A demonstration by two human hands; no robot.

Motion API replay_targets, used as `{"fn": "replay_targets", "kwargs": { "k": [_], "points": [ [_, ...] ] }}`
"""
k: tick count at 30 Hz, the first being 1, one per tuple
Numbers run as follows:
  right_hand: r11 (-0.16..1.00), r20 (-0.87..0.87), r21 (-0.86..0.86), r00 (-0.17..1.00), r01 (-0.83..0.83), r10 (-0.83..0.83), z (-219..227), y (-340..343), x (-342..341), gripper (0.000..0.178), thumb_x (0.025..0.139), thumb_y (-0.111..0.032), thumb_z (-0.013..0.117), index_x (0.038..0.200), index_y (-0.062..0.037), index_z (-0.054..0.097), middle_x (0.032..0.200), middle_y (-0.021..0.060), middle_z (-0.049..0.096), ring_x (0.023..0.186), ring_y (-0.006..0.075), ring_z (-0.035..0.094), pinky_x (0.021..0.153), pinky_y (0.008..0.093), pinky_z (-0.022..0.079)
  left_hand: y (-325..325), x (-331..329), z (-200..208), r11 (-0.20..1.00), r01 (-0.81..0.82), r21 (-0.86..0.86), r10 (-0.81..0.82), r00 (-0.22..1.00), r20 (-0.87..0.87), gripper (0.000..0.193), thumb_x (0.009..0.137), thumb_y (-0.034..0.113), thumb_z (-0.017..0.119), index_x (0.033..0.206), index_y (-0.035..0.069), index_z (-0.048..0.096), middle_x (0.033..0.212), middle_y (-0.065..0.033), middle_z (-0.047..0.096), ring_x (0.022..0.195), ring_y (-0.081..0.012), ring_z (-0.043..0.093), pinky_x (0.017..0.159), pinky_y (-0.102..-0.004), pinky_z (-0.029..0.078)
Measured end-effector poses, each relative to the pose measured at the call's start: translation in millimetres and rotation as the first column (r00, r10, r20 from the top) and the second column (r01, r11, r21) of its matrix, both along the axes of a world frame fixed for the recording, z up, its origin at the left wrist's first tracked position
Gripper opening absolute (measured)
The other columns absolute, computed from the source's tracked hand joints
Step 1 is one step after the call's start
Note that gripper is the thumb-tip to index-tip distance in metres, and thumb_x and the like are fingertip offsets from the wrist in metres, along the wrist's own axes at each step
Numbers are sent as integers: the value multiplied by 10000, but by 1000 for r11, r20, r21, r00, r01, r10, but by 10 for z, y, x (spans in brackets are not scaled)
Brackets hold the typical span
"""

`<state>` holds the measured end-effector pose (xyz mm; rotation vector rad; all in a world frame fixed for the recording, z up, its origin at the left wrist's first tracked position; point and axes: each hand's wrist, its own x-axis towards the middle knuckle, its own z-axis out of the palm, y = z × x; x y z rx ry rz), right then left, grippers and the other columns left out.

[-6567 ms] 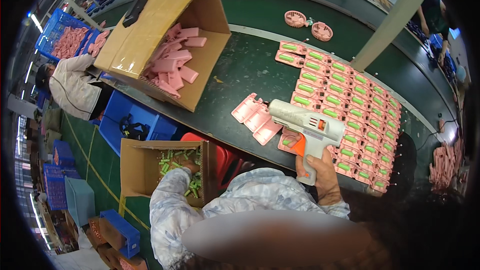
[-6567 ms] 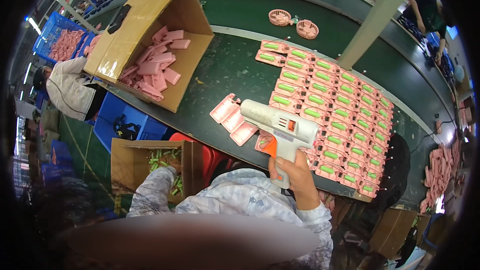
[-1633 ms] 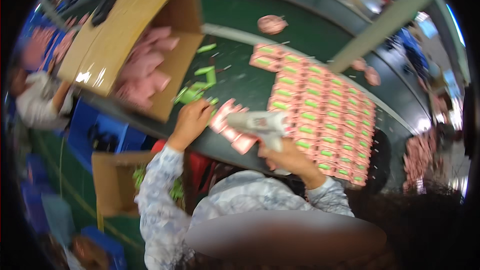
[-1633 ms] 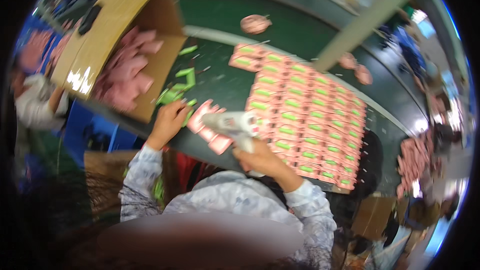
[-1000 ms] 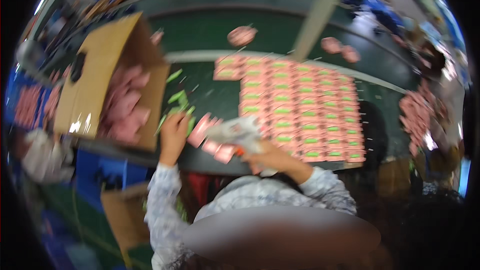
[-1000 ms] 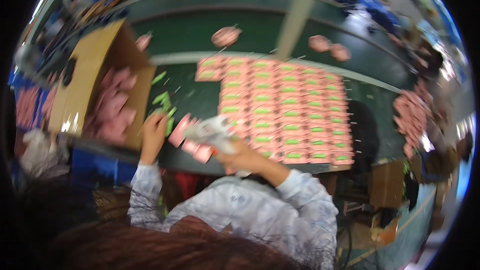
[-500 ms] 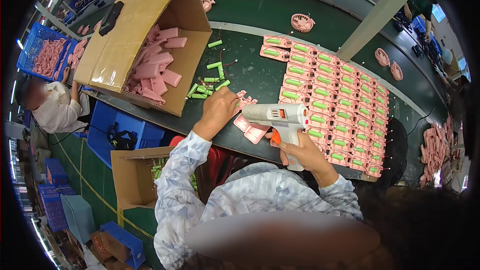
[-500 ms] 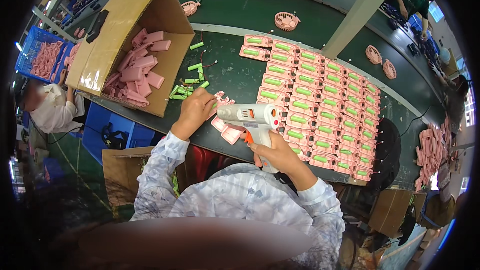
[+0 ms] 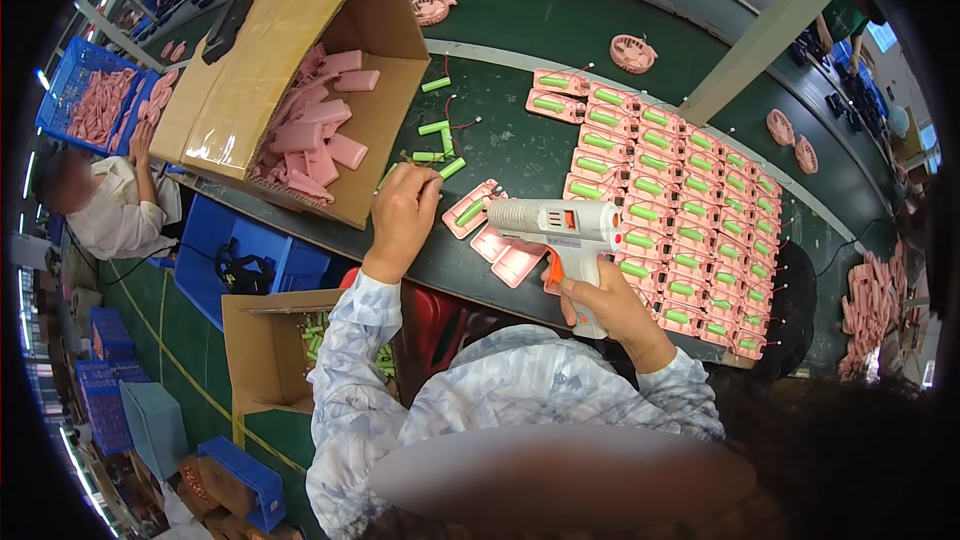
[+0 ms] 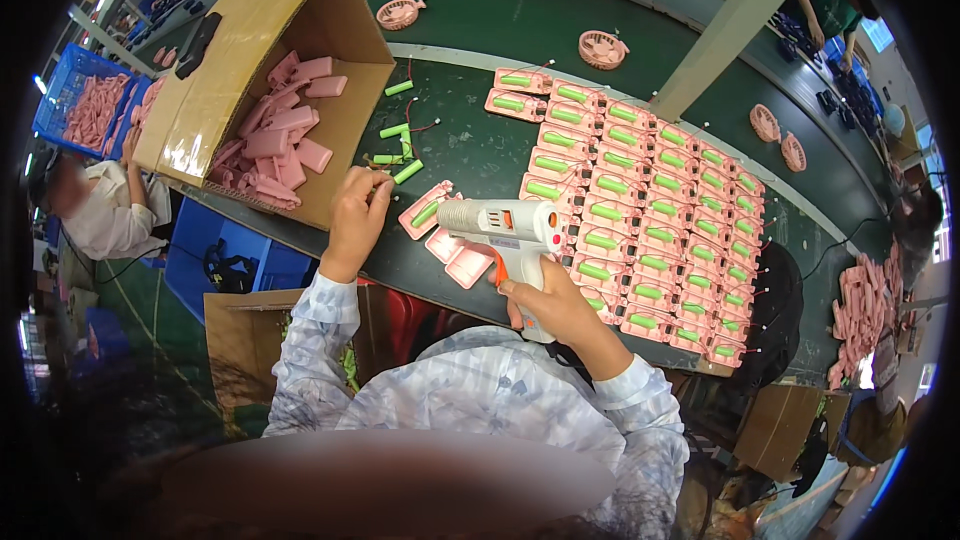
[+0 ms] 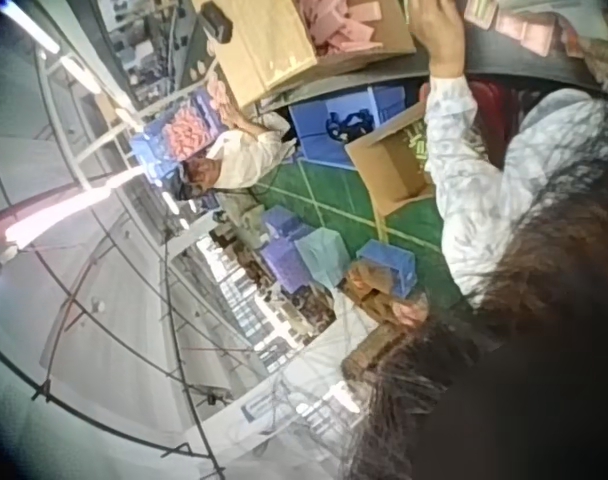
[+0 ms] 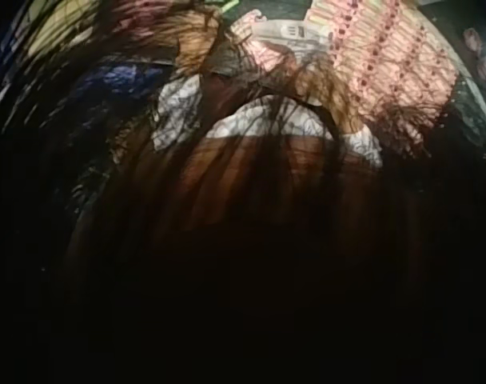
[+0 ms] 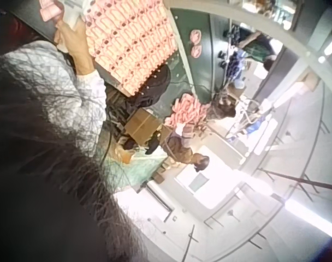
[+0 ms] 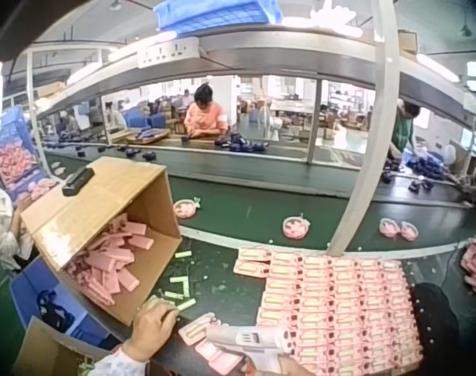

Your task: Assembling electronic components into plastic housings using a hot glue gun on an assembly line.

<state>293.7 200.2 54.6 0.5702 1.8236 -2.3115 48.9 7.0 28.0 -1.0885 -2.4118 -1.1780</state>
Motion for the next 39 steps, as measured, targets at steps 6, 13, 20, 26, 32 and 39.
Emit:
{"fn": "replay_targets", "kwargs": {
  "k": [6,13,20,26,32,39],
  "points": [
    [999,16,32,1000,3,-4,-2,-59,-123,202,926,-109,564,1050,49,584,871,108,629,563,133,568,519,275,449,-7,-44,-70,996,25,-87,-39,987,-157,63,792,69,733,822,40,685,817,-110,624,795,-310,615,684,-424,498],
    [999,10,41,999,36,-36,5,-111,-195,180,893,-143,580,958,25,572,643,51,574,525,128,553,494,275,411,88,-116,-118,990,14,-142,-45,976,-214,55,776,86,742,799,61,698,800,-87,611,802,-295,599,683,-414,500],
    [998,-45,59,998,34,-32,-103,-60,-143,167,944,-198,611,919,-34,597,666,26,585,523,106,548,456,257,403,140,-104,-102,986,162,-35,-165,975,-148,68,826,47,663,875,3,650,869,-160,617,847,-358,593,753,-444,474],
    [999,-68,-14,997,-30,29,-15,-117,-220,274,910,-244,653,1061,-32,568,760,45,601,519,124,588,456,280,438,-156,199,165,973,223,54,-208,957,-200,139,822,-68,635,946,-6,646,877,-152,633,779,-332,595,696,-429,484],
    [1000,-43,-23,999,13,-14,-55,-87,-14,247,946,-197,606,1117,-20,575,699,47,602,558,128,605,480,281,458,23,911,189,705,709,-2,-645,641,-415,232,753,20,712,975,67,661,856,-65,645,685,-228,610,537,-359,445],
    [1000,-48,-12,999,5,-5,-28,-43,76,273,934,-159,587,1145,13,567,745,65,616,554,136,603,497,279,431,162,1080,287,705,703,95,-619,674,-403,268,700,25,725,961,62,674,806,-47,609,676,-226,602,558,-344,462]
  ]
}}
